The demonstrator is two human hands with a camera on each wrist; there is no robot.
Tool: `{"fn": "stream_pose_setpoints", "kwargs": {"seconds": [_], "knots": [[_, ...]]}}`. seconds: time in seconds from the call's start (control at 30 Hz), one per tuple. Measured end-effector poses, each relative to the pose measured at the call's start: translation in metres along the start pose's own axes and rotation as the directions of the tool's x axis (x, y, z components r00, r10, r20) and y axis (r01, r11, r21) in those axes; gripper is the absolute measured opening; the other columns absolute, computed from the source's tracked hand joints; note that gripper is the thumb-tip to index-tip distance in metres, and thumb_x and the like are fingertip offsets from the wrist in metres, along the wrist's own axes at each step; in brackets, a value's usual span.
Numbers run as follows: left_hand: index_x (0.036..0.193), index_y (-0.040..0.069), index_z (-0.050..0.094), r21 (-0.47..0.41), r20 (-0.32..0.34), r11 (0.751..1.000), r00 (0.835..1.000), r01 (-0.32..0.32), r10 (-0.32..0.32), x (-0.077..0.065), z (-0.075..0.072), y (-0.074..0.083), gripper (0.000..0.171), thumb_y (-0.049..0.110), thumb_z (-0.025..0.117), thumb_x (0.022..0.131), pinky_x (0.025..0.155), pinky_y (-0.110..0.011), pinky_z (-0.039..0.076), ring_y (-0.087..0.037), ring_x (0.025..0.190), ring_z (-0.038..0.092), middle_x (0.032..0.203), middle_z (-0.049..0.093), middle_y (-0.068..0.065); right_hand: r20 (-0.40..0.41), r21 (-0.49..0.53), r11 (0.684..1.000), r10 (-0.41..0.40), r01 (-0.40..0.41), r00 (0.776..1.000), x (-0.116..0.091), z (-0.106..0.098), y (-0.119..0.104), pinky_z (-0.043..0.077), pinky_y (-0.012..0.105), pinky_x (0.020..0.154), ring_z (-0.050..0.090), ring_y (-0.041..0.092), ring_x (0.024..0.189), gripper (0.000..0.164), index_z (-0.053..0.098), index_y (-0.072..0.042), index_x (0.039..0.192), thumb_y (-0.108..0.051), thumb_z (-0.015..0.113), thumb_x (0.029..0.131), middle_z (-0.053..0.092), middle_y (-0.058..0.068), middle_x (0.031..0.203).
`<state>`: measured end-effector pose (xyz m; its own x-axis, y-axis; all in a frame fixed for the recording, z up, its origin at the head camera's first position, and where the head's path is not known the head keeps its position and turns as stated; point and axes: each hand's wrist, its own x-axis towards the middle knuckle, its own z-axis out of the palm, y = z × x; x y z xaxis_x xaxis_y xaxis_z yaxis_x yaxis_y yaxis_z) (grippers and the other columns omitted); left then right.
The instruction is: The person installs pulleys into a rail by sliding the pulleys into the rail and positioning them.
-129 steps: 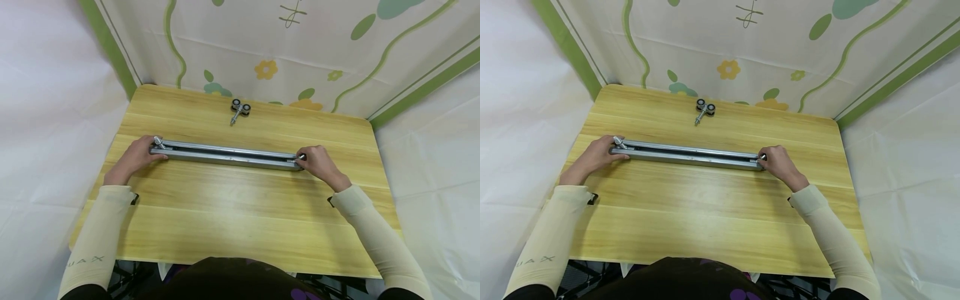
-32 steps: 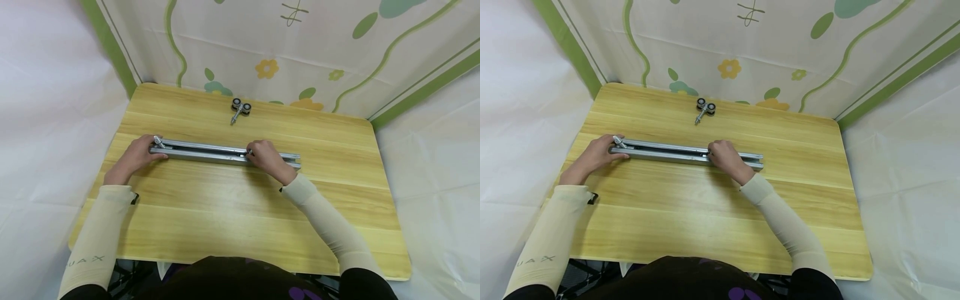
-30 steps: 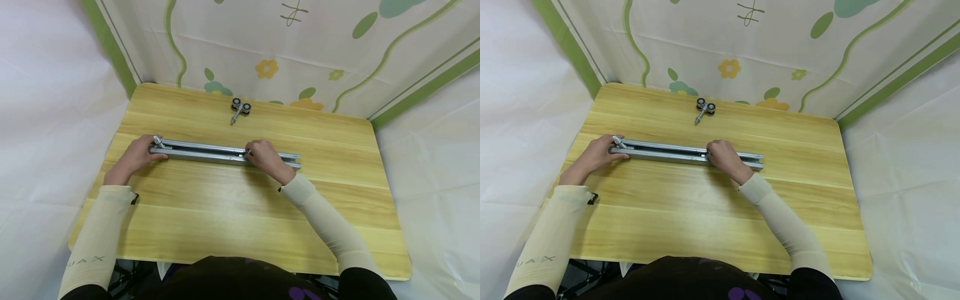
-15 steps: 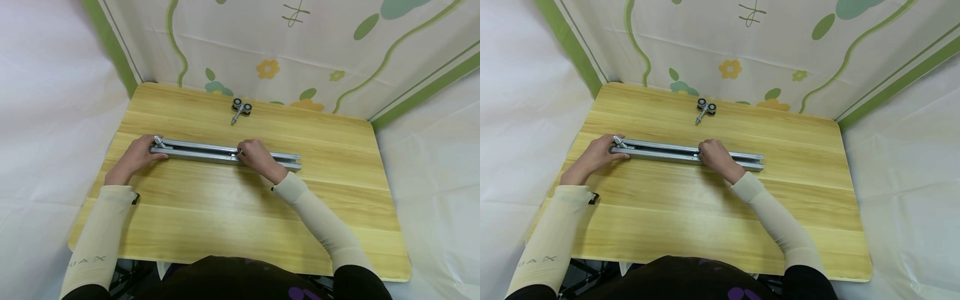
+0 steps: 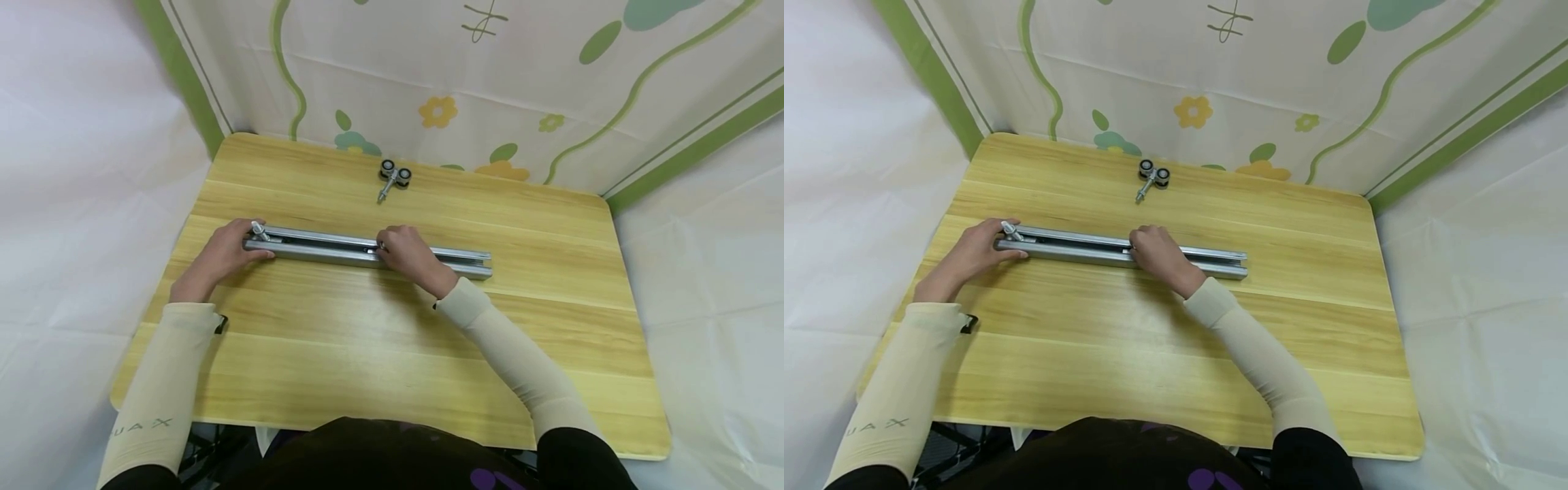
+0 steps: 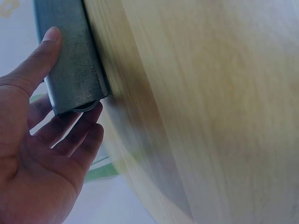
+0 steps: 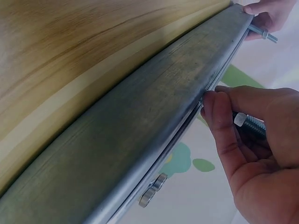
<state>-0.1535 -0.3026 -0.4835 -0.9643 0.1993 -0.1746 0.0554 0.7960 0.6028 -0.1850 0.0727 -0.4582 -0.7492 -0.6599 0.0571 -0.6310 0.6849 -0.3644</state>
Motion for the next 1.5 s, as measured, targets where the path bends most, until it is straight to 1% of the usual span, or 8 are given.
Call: {"fn": "stream_pose_setpoints", "kwargs": {"seconds": [0.4, 0.67, 0.8, 0.9, 1.0, 1.17, 1.3, 1.5], "knots": [[0.148, -0.009, 0.052, -0.004, -0.005, 1.000, 1.000, -0.002, 0.002, -0.001, -0.001, 0.000, 0.073, 0.021, 0.087, 0.091, 0.114, -0.069, 0.037, -0.056, 0.137, 0.047, 0.146, 0.052, -0.037, 0.000, 0.019, 0.999, -0.027, 0.027, 1.000, 0.011, 0.004, -0.008, 0.059, 0.032, 0.068, 0.067, 0.017, 0.075, 0.008, 0.078, 0.002, 0.096, 0.000, 0.070, 0.098, 0.075, 0.012, 0.090], [0.148, -0.008, 0.052, -0.005, -0.016, 1.000, 1.000, -0.002, 0.002, -0.001, -0.002, -0.001, 0.071, 0.018, 0.086, 0.091, 0.113, -0.069, 0.039, -0.055, 0.136, 0.048, 0.146, 0.053, -0.037, 0.034, 0.017, 0.999, -0.042, 0.041, 0.999, 0.015, 0.003, -0.008, 0.057, 0.030, 0.066, 0.065, 0.017, 0.074, 0.010, 0.076, 0.001, 0.096, 0.000, 0.067, 0.100, 0.074, 0.011, 0.089], [0.148, -0.008, 0.052, -0.007, -0.013, 1.000, 1.000, 0.001, -0.001, 0.000, -0.001, -0.002, 0.072, 0.020, 0.087, 0.091, 0.114, -0.069, 0.038, -0.056, 0.136, 0.048, 0.146, 0.053, -0.037, 0.093, 0.051, 0.997, -0.057, 0.053, 0.994, 0.015, -0.006, -0.007, 0.057, 0.031, 0.067, 0.065, 0.015, 0.075, 0.010, 0.075, -0.001, 0.099, -0.009, 0.071, 0.102, 0.073, 0.008, 0.092], [0.148, -0.008, 0.052, -0.008, -0.009, 1.000, 1.000, -0.001, 0.001, 0.000, 0.000, -0.002, 0.072, 0.020, 0.086, 0.091, 0.114, -0.069, 0.038, -0.056, 0.136, 0.047, 0.145, 0.053, -0.037, 0.141, 0.094, 0.994, -0.067, 0.054, 0.988, 0.015, -0.015, -0.002, 0.056, 0.031, 0.068, 0.064, 0.015, 0.073, 0.020, 0.075, -0.004, 0.100, -0.023, 0.073, 0.103, 0.073, 0.006, 0.091], [0.148, -0.009, 0.052, -0.008, -0.004, 1.000, 1.000, -0.008, 0.008, 0.000, 0.000, -0.001, 0.071, 0.020, 0.086, 0.092, 0.114, -0.069, 0.038, -0.056, 0.137, 0.047, 0.145, 0.053, -0.037, 0.137, 0.096, 0.993, -0.082, 0.069, 0.987, 0.017, -0.024, 0.009, 0.058, 0.032, 0.072, 0.065, 0.014, 0.074, 0.033, 0.077, -0.004, 0.103, -0.037, 0.071, 0.104, 0.075, 0.006, 0.093], [0.147, -0.010, 0.052, -0.007, -0.006, 1.000, 1.000, -0.011, 0.011, 0.000, -0.001, 0.000, 0.072, 0.021, 0.086, 0.092, 0.113, -0.069, 0.038, -0.056, 0.136, 0.048, 0.144, 0.053, -0.038, 0.100, 0.054, 0.996, -0.069, 0.064, 0.993, 0.026, -0.044, 0.036, 0.062, 0.040, 0.088, 0.075, 0.023, 0.091, 0.047, 0.076, 0.000, 0.119, -0.044, 0.064, 0.107, 0.077, 0.016, 0.112], [0.147, -0.009, 0.052, -0.010, -0.004, 1.000, 1.000, -0.006, 0.006, -0.001, 0.000, 0.000, 0.072, 0.021, 0.086, 0.092, 0.114, -0.069, 0.038, -0.056, 0.136, 0.048, 0.145, 0.053, -0.038, 0.117, -0.051, 0.998, -0.033, 0.039, 0.993, 0.036, -0.055, 0.055, 0.058, 0.046, 0.099, 0.072, 0.033, 0.112, 0.044, 0.071, 0.003, 0.130, -0.034, 0.066, 0.107, 0.072, 0.021, 0.128], [0.146, -0.009, 0.052, -0.006, -0.009, 1.000, 1.000, -0.010, 0.010, -0.001, -0.002, 0.000, 0.071, 0.020, 0.086, 0.092, 0.114, -0.069, 0.038, -0.056, 0.135, 0.049, 0.144, 0.053, -0.038, 0.158, -0.156, 0.987, -0.011, 0.036, 0.987, 0.059, -0.058, 0.067, 0.052, 0.048, 0.108, 0.061, 0.038, 0.125, 0.044, 0.066, 0.004, 0.138, -0.019, 0.075, 0.101, 0.066, 0.022, 0.137]]}}
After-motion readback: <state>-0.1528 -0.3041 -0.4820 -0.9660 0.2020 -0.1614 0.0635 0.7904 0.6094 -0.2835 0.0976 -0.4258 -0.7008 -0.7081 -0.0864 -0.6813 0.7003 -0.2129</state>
